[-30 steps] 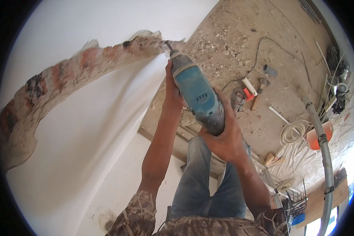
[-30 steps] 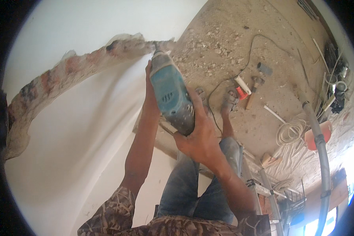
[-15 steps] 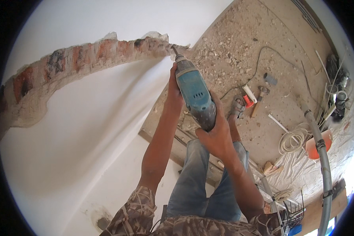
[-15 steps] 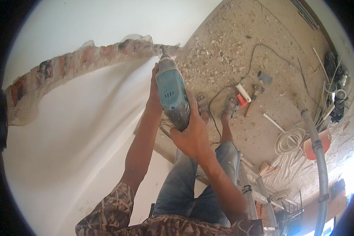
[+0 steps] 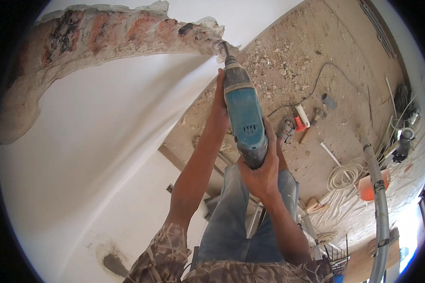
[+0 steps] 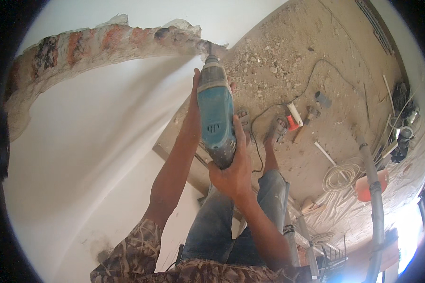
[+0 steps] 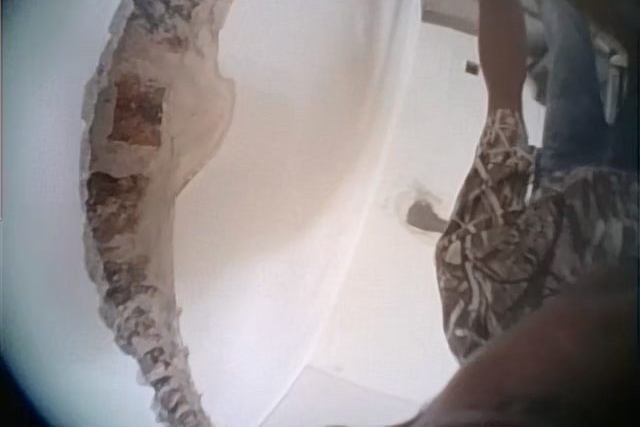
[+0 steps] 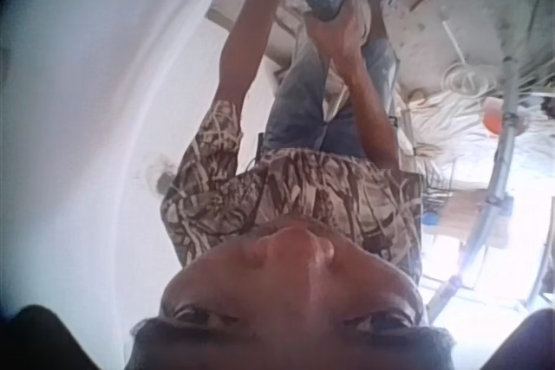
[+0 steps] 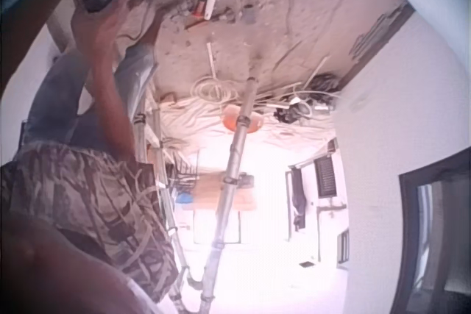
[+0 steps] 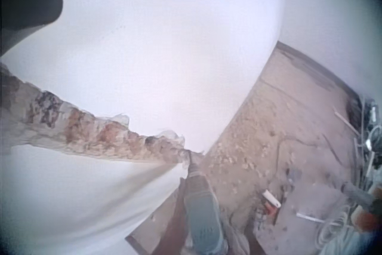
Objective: The person uses a rotary hammer drill to carve out a channel in a plastered brick wall while standing on a ladder.
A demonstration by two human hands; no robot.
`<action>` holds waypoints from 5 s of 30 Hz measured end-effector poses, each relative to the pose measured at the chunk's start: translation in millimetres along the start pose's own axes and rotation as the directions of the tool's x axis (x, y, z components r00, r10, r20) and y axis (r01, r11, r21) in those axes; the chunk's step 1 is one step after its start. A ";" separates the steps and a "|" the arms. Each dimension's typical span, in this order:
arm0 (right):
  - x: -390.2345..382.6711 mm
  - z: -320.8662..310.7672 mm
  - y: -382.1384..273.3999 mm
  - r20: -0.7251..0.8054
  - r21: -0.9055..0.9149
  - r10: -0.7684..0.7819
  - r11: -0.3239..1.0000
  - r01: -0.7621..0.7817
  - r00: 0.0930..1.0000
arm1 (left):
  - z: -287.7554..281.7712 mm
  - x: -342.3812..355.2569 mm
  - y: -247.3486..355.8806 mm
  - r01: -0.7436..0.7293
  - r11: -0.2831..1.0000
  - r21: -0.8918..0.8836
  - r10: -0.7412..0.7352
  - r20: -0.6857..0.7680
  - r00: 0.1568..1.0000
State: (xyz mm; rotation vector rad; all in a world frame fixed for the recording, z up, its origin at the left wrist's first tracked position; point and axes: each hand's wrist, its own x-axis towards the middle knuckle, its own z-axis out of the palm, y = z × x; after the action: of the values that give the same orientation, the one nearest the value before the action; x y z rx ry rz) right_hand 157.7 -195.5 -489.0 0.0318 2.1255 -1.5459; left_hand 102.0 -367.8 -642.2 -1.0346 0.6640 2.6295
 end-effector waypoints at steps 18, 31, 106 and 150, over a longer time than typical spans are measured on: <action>55.9 -5.2 -82.5 0.140 -0.004 0.030 1.000 -0.030 0.990 | 25.0 -14.1 47.1 0.116 0.860 -0.497 -0.066 0.117 0.991; -95.0 -39.3 29.4 0.066 0.245 0.169 0.953 -0.180 0.983 | 26.7 -77.7 -56.4 0.048 0.999 0.026 -0.040 -0.237 0.971; -37.0 100.7 -14.8 0.006 -0.111 0.100 0.989 -0.099 0.995 | -79.7 -31.0 18.5 0.247 0.838 -0.487 -0.156 0.221 0.963; 39.7 30.5 -34.7 0.077 0.182 0.105 0.976 -0.118 0.991 | -55.8 31.5 65.7 0.409 0.838 -0.362 -0.359 0.199 0.912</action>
State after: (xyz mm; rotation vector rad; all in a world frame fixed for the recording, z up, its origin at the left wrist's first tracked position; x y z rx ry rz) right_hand 124.2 -245.8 -481.4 0.1588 1.8887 -1.6500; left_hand 87.1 -450.8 -678.7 -0.9673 -0.1176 2.4780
